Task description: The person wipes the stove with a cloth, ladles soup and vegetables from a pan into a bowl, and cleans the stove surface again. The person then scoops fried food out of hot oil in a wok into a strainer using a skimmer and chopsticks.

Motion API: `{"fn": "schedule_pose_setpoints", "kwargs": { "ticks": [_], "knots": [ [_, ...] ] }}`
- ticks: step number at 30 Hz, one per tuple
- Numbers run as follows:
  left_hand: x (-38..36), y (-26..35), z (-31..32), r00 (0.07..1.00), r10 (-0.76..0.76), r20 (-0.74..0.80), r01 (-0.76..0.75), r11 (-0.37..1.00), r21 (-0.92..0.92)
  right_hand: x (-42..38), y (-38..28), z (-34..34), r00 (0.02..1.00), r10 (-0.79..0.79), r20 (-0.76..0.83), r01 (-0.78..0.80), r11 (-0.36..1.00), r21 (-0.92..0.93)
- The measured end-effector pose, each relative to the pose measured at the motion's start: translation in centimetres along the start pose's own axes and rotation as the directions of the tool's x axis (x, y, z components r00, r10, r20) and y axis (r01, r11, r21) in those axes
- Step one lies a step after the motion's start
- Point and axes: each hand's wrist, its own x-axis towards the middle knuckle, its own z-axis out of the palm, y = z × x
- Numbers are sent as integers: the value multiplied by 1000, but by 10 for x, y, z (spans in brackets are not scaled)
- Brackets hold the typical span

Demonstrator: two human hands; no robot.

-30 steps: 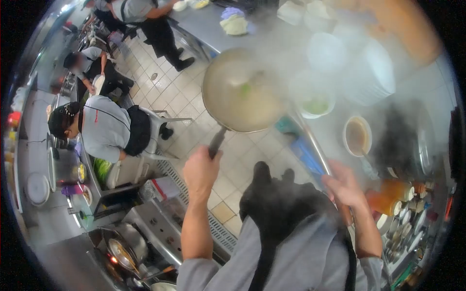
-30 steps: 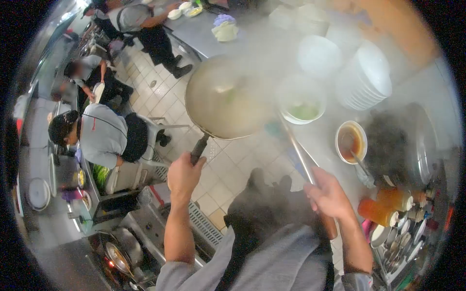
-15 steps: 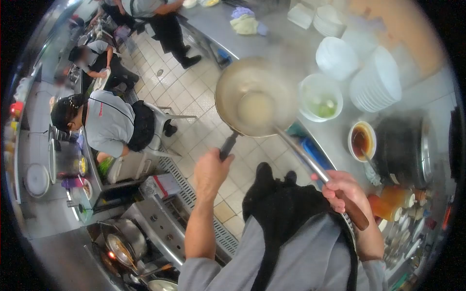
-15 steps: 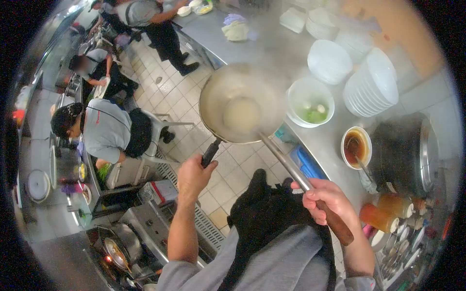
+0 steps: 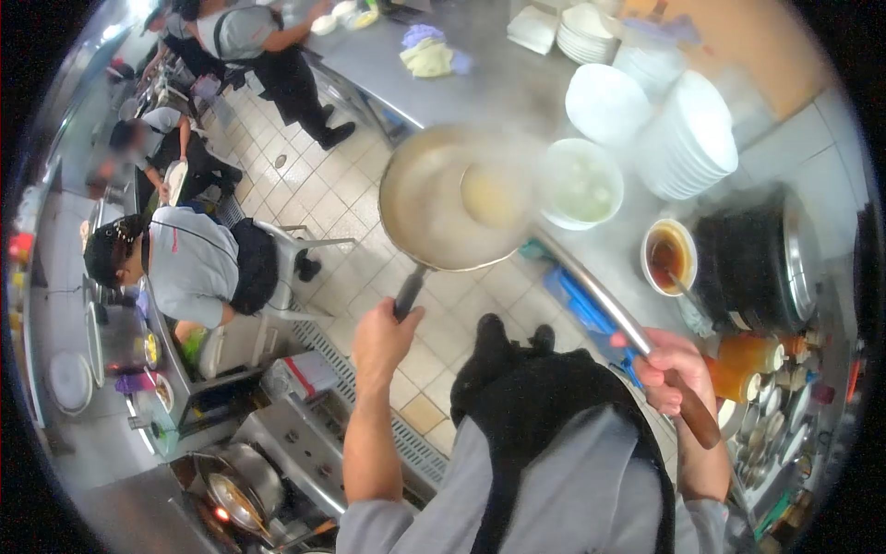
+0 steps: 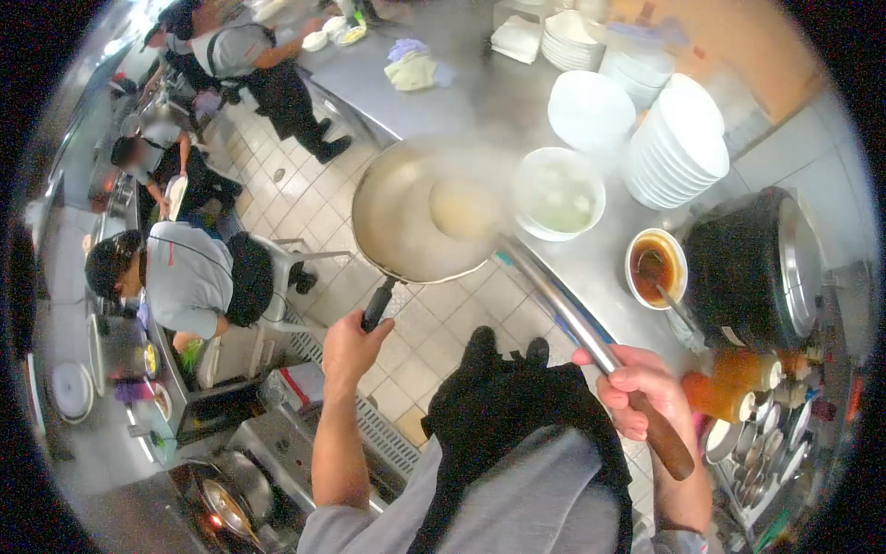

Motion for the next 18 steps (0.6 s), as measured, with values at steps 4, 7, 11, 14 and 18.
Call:
{"fn": "schedule_pose_setpoints", "kwargs": {
  "ticks": [4,7,11,14,18],
  "knots": [
    [3,0,-2,1000,22,-1,-22,999,35,-14,1,-15,989,-132,-59,136,988,76],
    [5,0,-5,1000,1,-29,-2,1000,-11,-13,4,-31,975,-209,-80,214,975,56],
    [8,1,-9,999,19,-27,-18,999,36,-8,5,-36,943,-241,-231,230,970,-77],
    [8,3,-12,1000,7,-26,-5,998,70,6,8,-39,915,-272,-299,199,947,-251],
    [6,4,-13,997,35,-73,-32,999,38,19,14,-57,906,-315,-283,219,921,-324]
  ]
}}
